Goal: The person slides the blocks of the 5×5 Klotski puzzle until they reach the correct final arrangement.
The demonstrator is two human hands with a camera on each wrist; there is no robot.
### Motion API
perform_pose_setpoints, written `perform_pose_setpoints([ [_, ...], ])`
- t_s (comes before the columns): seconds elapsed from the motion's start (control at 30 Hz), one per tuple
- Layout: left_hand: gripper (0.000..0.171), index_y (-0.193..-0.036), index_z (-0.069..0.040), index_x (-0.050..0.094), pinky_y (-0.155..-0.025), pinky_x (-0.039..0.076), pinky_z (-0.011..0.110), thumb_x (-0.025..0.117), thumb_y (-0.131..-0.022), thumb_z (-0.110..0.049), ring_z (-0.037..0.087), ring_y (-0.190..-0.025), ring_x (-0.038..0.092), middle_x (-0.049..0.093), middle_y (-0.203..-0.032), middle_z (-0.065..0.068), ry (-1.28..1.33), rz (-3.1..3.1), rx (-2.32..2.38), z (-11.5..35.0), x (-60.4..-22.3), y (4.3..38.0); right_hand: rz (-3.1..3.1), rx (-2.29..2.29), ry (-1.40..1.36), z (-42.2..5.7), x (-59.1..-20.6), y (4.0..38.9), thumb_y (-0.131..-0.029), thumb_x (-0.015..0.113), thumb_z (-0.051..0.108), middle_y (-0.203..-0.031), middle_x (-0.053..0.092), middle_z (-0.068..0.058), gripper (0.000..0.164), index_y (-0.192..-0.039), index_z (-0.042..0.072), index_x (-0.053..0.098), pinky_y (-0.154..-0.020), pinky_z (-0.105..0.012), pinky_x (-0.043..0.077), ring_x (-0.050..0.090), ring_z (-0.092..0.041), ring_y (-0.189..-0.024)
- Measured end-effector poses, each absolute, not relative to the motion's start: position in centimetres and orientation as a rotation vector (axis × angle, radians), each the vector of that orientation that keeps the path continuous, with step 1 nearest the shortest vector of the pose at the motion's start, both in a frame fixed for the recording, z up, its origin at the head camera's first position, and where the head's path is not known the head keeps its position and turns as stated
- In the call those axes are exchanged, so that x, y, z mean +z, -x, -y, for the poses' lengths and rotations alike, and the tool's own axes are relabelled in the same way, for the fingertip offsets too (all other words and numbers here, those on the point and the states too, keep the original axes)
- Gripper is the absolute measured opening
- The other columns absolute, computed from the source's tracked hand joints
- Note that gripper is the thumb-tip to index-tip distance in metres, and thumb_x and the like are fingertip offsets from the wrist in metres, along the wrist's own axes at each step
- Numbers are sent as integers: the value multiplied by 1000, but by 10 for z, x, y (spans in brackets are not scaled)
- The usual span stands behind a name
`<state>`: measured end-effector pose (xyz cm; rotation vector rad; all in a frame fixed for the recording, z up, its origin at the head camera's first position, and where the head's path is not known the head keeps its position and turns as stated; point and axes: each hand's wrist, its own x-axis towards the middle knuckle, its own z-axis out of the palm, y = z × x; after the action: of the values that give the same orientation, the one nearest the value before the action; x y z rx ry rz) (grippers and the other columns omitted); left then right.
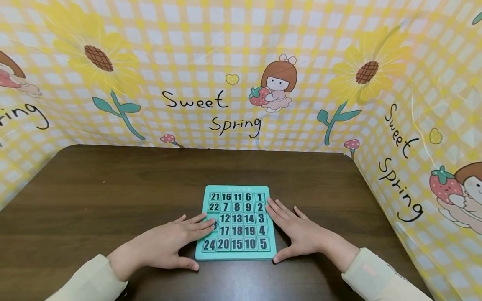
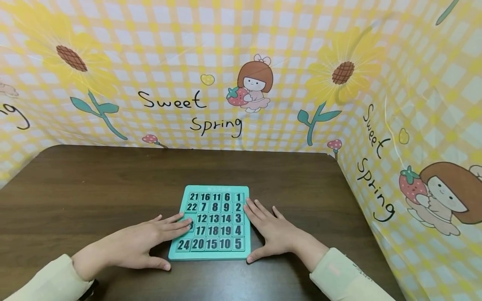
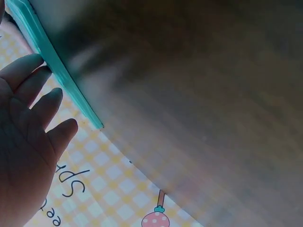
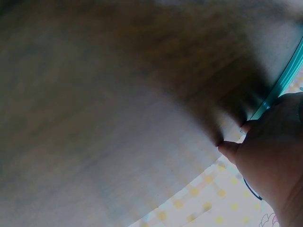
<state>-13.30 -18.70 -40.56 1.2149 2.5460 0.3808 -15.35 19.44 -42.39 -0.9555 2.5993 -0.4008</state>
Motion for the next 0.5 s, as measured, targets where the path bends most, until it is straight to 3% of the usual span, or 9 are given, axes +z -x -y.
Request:
perform_pose_setpoints([
  [0.27, 79, -148, -14, 49, -110, 37, 61, 55, -89, -67, 29, -148, 35, 41, -158, 0, -1276, -2578, 360, 186, -402, 123, -2606, -405, 958, -195, -424, 153, -72, 67, 78, -169, -8, -2, 127, -161, 16, 1, -116, -71, 11, -2, -29, -156],
  [0.5, 76, -149, -13, 47, -111, 37, 59, 59, -91, -61, 28, -147, 37, 43, -157, 2, -1254, -2598, 382, 184, -398, 134, -2598, -411, 961, -194, -424, 153, -73, 67, 77, -169, -8, -2, 127, -161, 16, 1, -116, -72, 11, -3, -29, -157],
])
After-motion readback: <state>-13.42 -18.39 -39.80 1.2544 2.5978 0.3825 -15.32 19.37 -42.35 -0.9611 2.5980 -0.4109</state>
